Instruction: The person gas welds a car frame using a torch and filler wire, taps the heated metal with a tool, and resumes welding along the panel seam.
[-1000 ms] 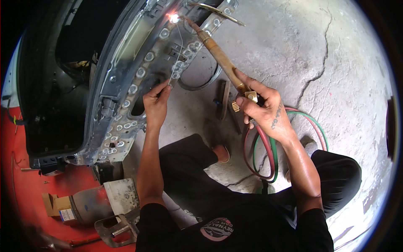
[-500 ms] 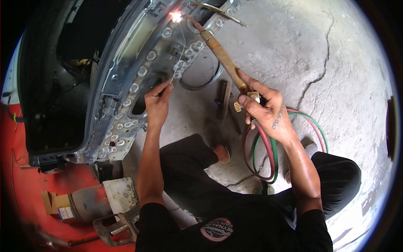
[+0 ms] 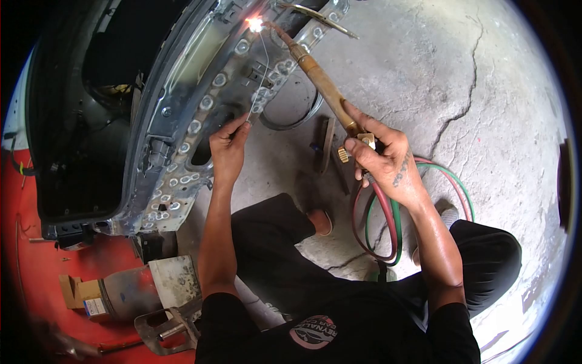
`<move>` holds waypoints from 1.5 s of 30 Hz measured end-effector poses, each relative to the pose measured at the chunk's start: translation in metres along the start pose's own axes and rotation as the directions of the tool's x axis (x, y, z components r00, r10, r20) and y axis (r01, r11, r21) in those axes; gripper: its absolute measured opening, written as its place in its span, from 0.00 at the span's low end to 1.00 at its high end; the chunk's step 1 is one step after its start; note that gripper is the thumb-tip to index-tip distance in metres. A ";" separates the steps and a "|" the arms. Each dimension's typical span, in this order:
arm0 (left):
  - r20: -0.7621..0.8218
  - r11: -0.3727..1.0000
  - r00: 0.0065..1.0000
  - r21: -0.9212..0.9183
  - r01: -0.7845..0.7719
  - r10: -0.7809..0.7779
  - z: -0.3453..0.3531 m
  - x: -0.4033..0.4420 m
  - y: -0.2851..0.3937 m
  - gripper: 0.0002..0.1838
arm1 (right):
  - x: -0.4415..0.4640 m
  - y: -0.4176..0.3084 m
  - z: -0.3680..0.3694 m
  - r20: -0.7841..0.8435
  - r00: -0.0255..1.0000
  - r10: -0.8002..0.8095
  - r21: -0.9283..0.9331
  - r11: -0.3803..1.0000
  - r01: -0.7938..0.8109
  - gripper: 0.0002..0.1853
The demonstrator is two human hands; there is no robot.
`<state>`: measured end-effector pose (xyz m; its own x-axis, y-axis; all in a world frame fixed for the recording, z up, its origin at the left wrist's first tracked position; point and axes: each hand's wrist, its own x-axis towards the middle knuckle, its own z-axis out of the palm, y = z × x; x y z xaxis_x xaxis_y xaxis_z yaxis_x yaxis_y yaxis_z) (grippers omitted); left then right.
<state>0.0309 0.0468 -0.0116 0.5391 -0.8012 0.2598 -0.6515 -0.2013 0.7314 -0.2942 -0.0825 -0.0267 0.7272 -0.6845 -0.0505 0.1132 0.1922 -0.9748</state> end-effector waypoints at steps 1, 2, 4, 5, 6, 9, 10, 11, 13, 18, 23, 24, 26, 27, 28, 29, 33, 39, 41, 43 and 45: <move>0.000 1.000 1.000 -0.002 -0.002 0.002 0.000 0.000 0.000 0.15 | 0.000 0.000 0.000 -0.002 1.000 -0.002 -0.002 1.000 0.002 0.34; 0.000 1.000 1.000 -0.004 -0.003 0.003 0.000 0.000 -0.001 0.15 | 0.000 0.001 0.001 -0.004 1.000 -0.003 -0.003 1.000 0.003 0.34; 0.000 1.000 1.000 0.000 -0.004 0.004 0.000 0.000 -0.001 0.15 | 0.000 0.001 0.001 -0.005 1.000 -0.004 -0.006 1.000 0.004 0.34; 0.001 1.000 1.000 0.005 -0.003 0.003 0.000 0.000 0.001 0.15 | 0.000 0.001 0.001 -0.005 1.000 -0.003 -0.008 1.000 0.003 0.34; 0.002 1.000 1.000 0.010 -0.002 0.002 0.000 0.000 0.001 0.15 | 0.000 0.001 0.001 -0.004 1.000 -0.003 -0.009 1.000 0.003 0.34; 0.000 1.000 1.000 0.010 -0.019 0.019 0.000 0.000 0.000 0.15 | 0.000 0.000 0.001 -0.005 1.000 -0.006 -0.011 1.000 0.006 0.34; 0.000 1.000 1.000 0.011 -0.018 0.018 0.000 0.000 0.001 0.15 | 0.000 0.000 0.001 -0.003 1.000 -0.004 -0.013 1.000 0.004 0.34; 0.001 1.000 1.000 0.013 -0.017 0.017 0.000 0.000 0.001 0.15 | 0.000 -0.001 0.001 -0.001 1.000 -0.002 -0.016 1.000 0.002 0.34; 0.000 1.000 1.000 0.011 -0.009 0.009 -0.001 0.000 0.001 0.15 | 0.000 -0.001 0.001 -0.002 1.000 -0.002 -0.020 1.000 0.002 0.34; -0.001 1.000 1.000 0.009 -0.001 0.001 0.000 0.000 0.003 0.15 | 0.001 0.001 0.001 -0.003 1.000 0.001 -0.021 1.000 -0.001 0.34; 0.007 1.000 1.000 0.008 0.003 -0.003 0.000 0.001 0.001 0.15 | 0.000 0.000 0.001 -0.003 1.000 0.000 -0.005 1.000 0.000 0.34; 0.007 1.000 1.000 0.004 0.007 -0.007 0.000 0.001 0.001 0.15 | 0.000 0.000 0.001 -0.002 1.000 0.000 -0.003 1.000 0.000 0.34; 0.005 1.000 1.000 0.005 0.003 -0.003 0.000 0.000 0.001 0.15 | 0.000 0.000 0.001 -0.003 1.000 -0.002 -0.006 1.000 0.002 0.34; 0.004 1.000 1.000 0.006 0.001 -0.001 0.000 0.000 0.001 0.15 | 0.000 0.000 0.001 -0.003 1.000 -0.003 -0.008 1.000 0.003 0.34; 0.004 1.000 1.000 0.008 0.003 -0.003 0.000 0.000 0.001 0.15 | 0.000 0.001 0.001 -0.002 1.000 -0.007 -0.008 1.000 0.007 0.34; 0.004 1.000 1.000 0.010 0.004 -0.005 0.000 0.001 0.000 0.15 | 0.000 0.001 0.000 -0.001 1.000 -0.010 -0.007 1.000 0.010 0.34; 0.000 1.000 1.000 0.005 -0.013 0.013 0.001 0.000 0.002 0.14 | 0.000 0.002 0.000 0.008 1.000 -0.004 -0.014 1.000 0.004 0.34; 0.004 1.000 1.000 0.003 -0.008 0.008 0.000 0.000 0.002 0.14 | -0.001 0.001 0.001 -0.001 1.000 -0.004 -0.016 1.000 0.004 0.34; -0.004 1.000 1.000 0.005 -0.021 0.021 0.002 0.001 0.003 0.14 | 0.000 0.002 0.001 -0.002 1.000 -0.002 -0.013 1.000 0.002 0.34; -0.006 1.000 1.000 -0.001 -0.022 0.022 0.002 0.001 0.003 0.15 | 0.000 0.002 0.001 -0.004 1.000 -0.002 -0.010 1.000 0.002 0.34; 0.000 1.000 1.000 -0.013 -0.012 0.012 0.001 0.001 0.000 0.15 | 0.000 0.002 0.000 -0.005 1.000 -0.002 -0.008 1.000 0.002 0.34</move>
<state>0.0307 0.0449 -0.0116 0.5314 -0.8035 0.2684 -0.6506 -0.1843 0.7367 -0.2937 -0.0818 -0.0284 0.7236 -0.6885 -0.0494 0.1092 0.1849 -0.9767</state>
